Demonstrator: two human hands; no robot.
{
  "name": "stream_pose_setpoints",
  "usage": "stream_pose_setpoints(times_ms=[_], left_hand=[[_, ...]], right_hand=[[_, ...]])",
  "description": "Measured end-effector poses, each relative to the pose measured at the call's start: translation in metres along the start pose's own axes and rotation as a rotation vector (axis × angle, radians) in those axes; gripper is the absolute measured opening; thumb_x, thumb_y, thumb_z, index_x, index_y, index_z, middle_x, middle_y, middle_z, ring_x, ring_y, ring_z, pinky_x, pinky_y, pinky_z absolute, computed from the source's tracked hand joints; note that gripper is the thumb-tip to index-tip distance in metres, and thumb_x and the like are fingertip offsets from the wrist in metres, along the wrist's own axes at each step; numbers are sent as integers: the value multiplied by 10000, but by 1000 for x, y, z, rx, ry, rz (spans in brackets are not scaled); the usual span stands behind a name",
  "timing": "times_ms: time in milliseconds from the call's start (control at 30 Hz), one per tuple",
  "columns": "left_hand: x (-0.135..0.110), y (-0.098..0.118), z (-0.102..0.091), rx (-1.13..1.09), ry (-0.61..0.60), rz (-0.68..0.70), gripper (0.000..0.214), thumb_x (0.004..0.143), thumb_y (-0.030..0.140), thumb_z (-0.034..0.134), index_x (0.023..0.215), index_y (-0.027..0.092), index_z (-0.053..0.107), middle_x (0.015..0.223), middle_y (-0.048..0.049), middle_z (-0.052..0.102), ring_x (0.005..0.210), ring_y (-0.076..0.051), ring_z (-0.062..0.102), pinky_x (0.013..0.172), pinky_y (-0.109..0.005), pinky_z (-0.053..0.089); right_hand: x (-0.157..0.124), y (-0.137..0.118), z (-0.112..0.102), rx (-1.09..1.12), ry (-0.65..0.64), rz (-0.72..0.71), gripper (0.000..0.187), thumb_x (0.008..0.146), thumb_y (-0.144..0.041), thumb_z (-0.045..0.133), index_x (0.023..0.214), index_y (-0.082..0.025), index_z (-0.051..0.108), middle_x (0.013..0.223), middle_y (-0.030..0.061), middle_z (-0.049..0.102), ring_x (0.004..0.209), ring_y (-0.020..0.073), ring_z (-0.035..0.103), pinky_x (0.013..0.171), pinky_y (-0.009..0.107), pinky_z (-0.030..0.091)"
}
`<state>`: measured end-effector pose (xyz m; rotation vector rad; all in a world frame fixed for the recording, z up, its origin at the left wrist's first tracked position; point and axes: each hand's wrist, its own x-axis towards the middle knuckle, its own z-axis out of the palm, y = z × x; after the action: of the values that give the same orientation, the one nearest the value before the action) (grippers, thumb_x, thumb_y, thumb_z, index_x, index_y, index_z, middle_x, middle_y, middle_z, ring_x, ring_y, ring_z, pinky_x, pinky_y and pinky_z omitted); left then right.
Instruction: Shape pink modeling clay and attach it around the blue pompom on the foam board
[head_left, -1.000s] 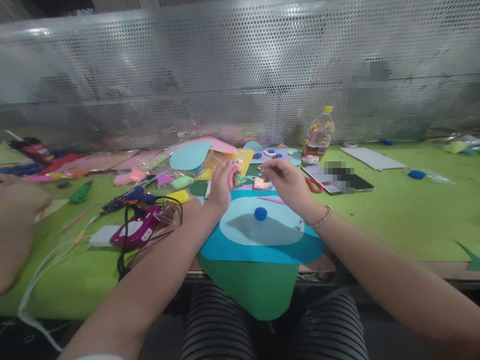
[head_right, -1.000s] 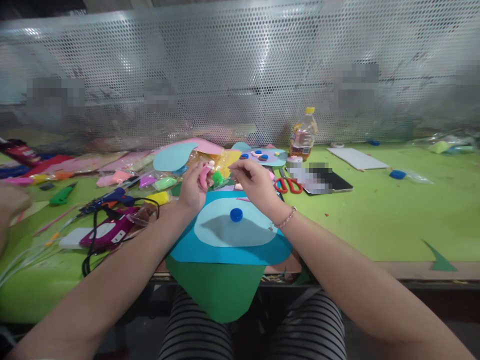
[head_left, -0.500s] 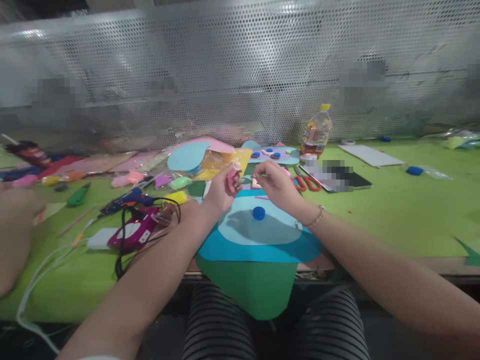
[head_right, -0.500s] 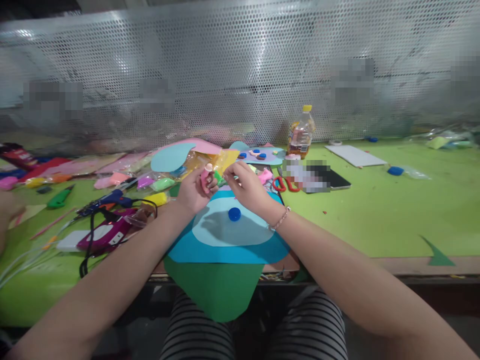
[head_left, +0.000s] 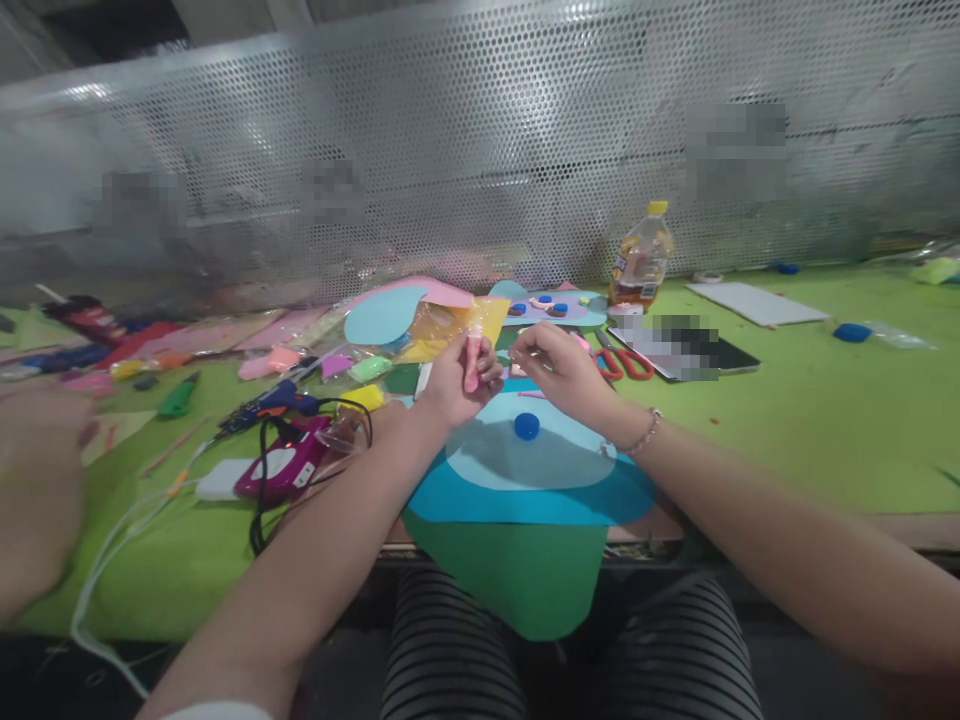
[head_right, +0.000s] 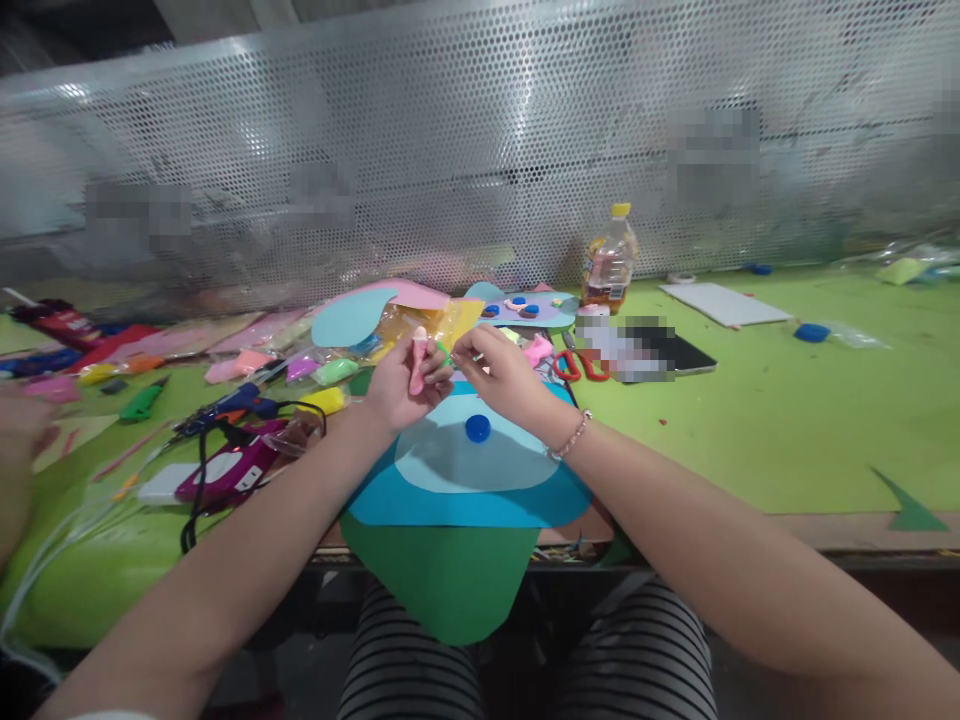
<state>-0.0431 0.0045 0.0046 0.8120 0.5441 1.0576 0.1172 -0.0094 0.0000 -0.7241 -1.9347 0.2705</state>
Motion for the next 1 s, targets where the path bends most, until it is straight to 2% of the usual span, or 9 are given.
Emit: stream_pose_setpoints(times_ms=[133,300,400,467,600,700,833,1000], left_hand=[[1,-1,-3,19,-15,-18,369,888,410,392,600,180,417,465,51,249,402,-72,270,435,-202,317],[0,0,-5,-29,-58,-13,423,892,470,335,601,176,427,463,51,255,389,-66,266,437,-210,346],[-1,0,-2,-43,-58,-22,351,887,387,368,626,168,451,491,39,330,411,-65,348,441,-202,362],[-1,-3,0,-15,-10,-7,299,872,371,412,661,168,473,535,25,416,460,-75,435,454,-204,392],[2,-13,1,133,55,109,299,823,463,522,734,180,484,633,12,543,565,-103,549,530,-243,478],[6,-21,-3,261,27,213,328,760,449,625,725,190,427,555,44,502,568,-108,550,533,-241,488],[11,-26,-7,401,30,277,358,730,465,654,804,203,420,515,76,473,514,-96,516,504,-227,476],[9,-27,-6,614,65,317,375,757,509,601,859,203,411,525,77,472,501,-94,509,510,-236,474]], right_hand=[[-1,1,1,49,-35,-7,82,851,-197,490,771,-206,510,824,38,547,768,153,530,630,291,466],[-2,3,2,26,-17,-16,124,837,-264,559,739,-200,519,768,27,548,733,147,524,594,279,455],[-1,4,2,40,-5,3,173,816,-307,593,704,-200,516,751,24,558,713,145,526,598,284,463],[0,5,2,76,10,54,180,810,-334,596,710,-202,526,774,30,581,733,152,549,630,299,476],[1,6,3,248,45,198,190,808,-364,580,730,-199,526,838,41,614,813,166,592,724,331,494],[0,6,5,337,-4,267,177,822,-347,550,735,-202,496,789,23,594,762,151,583,712,328,499],[-1,3,8,434,-68,288,169,848,-329,512,744,-218,440,697,-4,565,667,136,569,654,316,508],[-1,-1,9,475,-101,256,199,865,-367,490,756,-218,414,680,-9,564,607,134,575,588,315,503]])
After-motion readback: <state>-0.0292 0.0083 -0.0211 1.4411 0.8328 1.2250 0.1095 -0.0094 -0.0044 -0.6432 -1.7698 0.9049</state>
